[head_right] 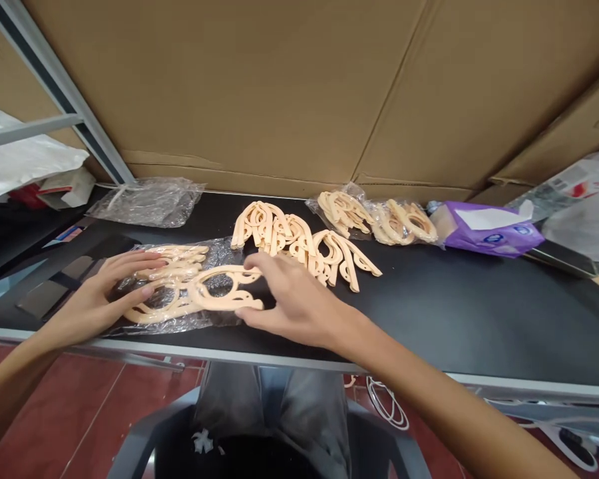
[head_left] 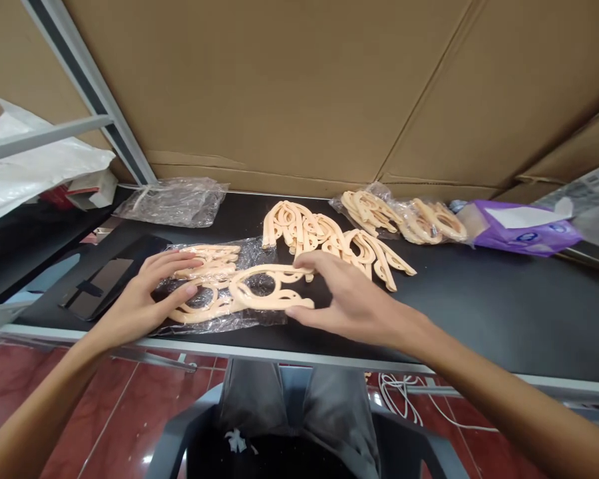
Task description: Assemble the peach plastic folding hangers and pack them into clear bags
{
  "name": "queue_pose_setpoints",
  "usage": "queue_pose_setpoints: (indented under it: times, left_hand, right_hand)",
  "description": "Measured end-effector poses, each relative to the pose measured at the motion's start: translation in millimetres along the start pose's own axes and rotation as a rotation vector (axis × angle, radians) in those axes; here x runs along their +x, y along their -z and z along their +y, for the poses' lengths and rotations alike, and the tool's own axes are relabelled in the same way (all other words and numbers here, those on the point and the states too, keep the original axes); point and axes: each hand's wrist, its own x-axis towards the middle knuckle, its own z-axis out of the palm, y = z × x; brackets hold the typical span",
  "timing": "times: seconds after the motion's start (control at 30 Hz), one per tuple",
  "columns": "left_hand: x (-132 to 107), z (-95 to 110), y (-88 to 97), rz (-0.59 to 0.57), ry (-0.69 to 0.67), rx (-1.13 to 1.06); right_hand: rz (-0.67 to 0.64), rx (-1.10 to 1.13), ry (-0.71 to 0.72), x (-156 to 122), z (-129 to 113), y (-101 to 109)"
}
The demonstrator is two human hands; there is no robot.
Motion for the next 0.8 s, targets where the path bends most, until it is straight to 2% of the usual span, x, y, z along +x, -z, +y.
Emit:
queue_pose_setpoints:
  times: [0.1,0.27,0.37,0.47,0.63,0.73,0.8]
  left_hand:
    - [0,-2,0.5,-0.008,0.013,-0.008]
    - [-1,-3,2.2,-0.014,0.032,-0.012]
    - [-1,-4,1.4,-0.004,0.028,-0.027]
    - [0,-5,-0.2,-0.006,0.022,-0.046]
    - [0,-6,0.3,-0.004,0.013,-0.061]
    - [0,-5,2.1,-0.023,0.024,-0.056]
    - [0,-4,2.6,-0.034,0.031,-0.046]
  right_hand:
    - [-0.13,0.13,-0.022,25,-6,-13]
    - [-0.196,0.195,0.075,47,-16,-40]
    - [-0.121,0.139,0.122,43,-16,-43]
    - [-0.064,0.055,0.032,30,-12,-34]
    - [-0.183,0.027,-0.015,25,-12,-27]
    - [-0.246,0.077,0.024,36,-17,-39]
    - [-0.242,0.108,0.045,43,-21,-51]
